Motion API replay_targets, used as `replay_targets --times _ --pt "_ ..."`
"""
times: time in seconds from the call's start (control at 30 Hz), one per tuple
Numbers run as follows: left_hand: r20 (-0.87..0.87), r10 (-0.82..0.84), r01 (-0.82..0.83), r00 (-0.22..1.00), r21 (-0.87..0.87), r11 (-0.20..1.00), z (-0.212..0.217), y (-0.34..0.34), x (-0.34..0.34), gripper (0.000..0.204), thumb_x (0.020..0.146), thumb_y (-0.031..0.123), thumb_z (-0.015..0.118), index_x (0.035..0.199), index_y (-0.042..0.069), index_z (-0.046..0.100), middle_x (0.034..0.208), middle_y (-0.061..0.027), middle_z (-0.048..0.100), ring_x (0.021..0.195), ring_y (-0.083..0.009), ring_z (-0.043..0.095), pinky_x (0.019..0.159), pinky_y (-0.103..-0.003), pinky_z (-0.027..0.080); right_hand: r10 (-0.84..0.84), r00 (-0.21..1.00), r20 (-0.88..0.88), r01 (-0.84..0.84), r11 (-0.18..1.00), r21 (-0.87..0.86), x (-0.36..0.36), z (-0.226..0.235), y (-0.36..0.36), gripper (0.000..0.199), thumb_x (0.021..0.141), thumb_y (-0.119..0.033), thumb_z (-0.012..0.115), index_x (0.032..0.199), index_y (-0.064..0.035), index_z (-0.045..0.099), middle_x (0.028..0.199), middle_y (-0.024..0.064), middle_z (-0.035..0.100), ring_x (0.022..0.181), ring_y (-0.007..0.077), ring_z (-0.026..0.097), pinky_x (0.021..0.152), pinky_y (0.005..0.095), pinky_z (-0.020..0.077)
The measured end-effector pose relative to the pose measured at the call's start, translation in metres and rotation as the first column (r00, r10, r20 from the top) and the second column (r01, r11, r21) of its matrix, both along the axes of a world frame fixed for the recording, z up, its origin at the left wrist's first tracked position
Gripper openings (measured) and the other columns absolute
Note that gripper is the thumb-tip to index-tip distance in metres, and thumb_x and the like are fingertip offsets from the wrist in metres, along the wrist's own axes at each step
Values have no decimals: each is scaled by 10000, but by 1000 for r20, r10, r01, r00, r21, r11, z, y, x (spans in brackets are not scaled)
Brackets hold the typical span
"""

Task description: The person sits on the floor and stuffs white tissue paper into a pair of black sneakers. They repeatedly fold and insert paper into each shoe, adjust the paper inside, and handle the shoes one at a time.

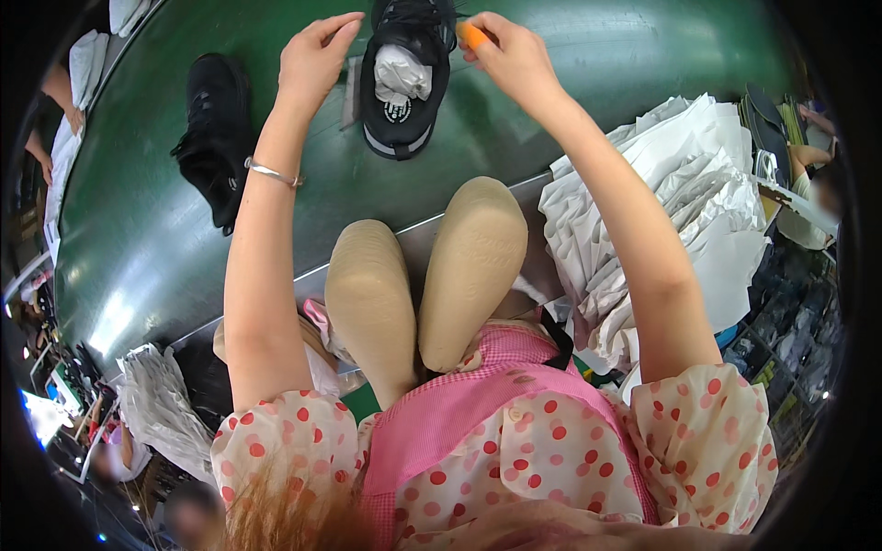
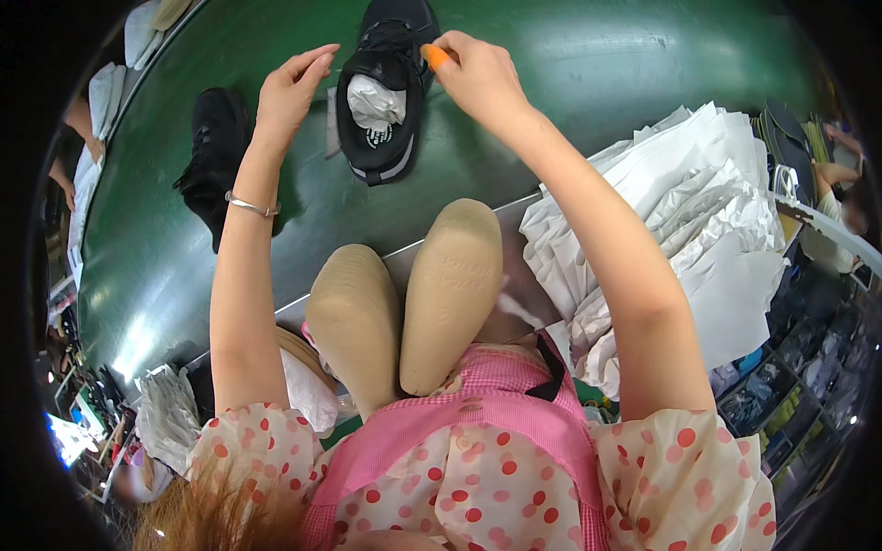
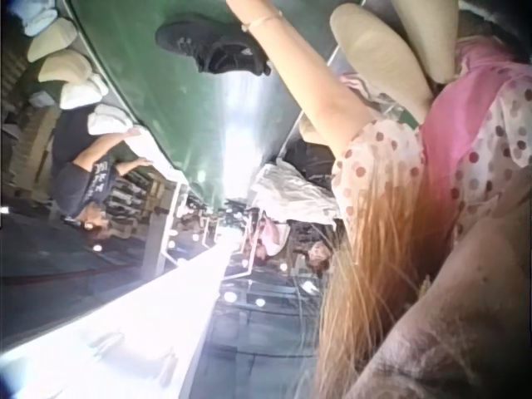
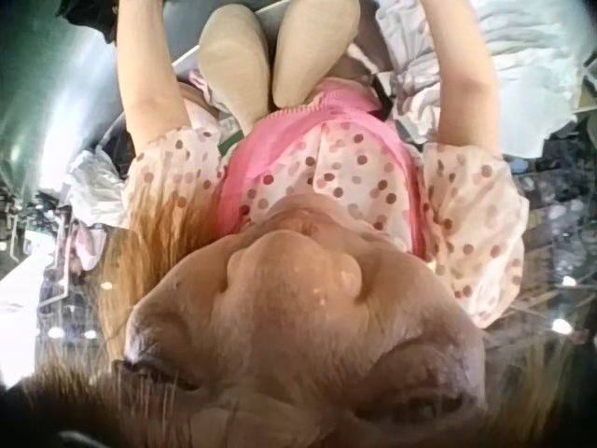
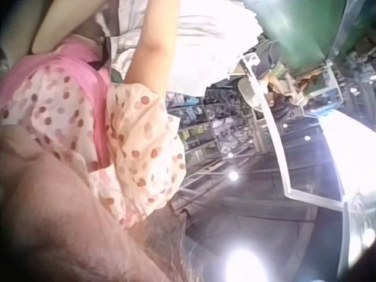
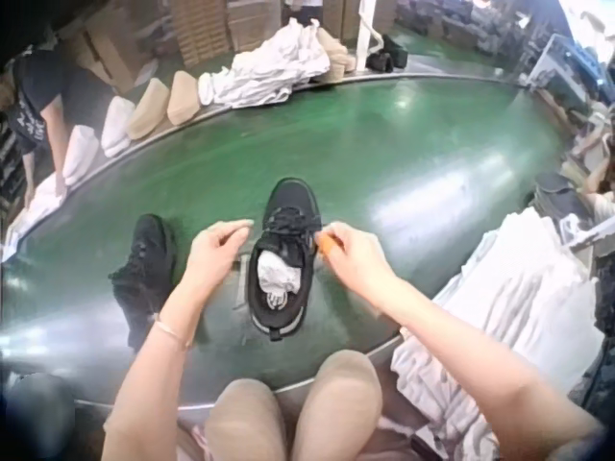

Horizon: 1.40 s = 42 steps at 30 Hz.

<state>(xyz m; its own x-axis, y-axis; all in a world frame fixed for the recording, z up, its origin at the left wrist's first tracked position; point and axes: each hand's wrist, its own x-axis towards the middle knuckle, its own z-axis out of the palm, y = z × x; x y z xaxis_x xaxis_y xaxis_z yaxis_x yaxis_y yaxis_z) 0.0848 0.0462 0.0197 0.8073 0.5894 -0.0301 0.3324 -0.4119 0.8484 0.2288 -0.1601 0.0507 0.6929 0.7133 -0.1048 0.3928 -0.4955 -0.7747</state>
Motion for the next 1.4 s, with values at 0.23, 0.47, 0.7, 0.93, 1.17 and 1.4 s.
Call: replay_targets --times 0.23,0.47,0.7,0.93,1.17,1.4 --pt "-76 -230 233 970 26 972 33 -16 26 262 829 263 714 1049 122 722 797 19 536 737 -91 514 695 -244 423 -87 829 -552 211 964 165 -4 -45 32 184 885 -118 573 1037 -25 618 893 70 661 795 159 631 748 275 512" --pt "-340 -281 396 898 343 852 52 -22 28 214 797 258 720 916 84 684 694 -3 508 645 -84 482 585 -257 405 167 367 -915 471 815 338 8 -15 -6 134 936 -133 495 1019 -32 523 804 42 589 804 168 615 778 322 530" --pt "77 -279 273 957 -559 783 53 -29 5 159 876 278 660 868 120 646 771 97 545 707 -25 422 662 -185 319 104 939 -327 -22 970 244 -25 -13 3 389 826 -214 679 1156 -31 584 1041 87 655 959 182 611 866 301 493" --pt "85 -346 290 934 -748 597 42 -32 -6 187 872 299 660 827 118 658 734 79 558 677 -30 427 644 -197 330 94 753 -651 94 964 248 -28 -4 -22 160 917 -111 539 1021 -15 613 930 4 634 873 115 630 793 260 495" --pt "-59 -345 266 937 -518 813 35 -61 -9 193 899 247 635 887 58 671 815 41 614 777 -47 518 757 -206 406 -38 949 -313 125 957 263 -42 27 -46 135 899 -26 499 977 1 605 861 48 663 791 104 613 760 244 480" --pt "-74 -247 181 966 -490 853 10 -67 1 169 930 154 560 926 30 675 874 24 661 819 -49 544 773 -203 425 542 627 -559 293 501 814 30 116 -57 203 979 -167 463 1084 -16 550 1083 116 625 960 181 602 838 314 501"
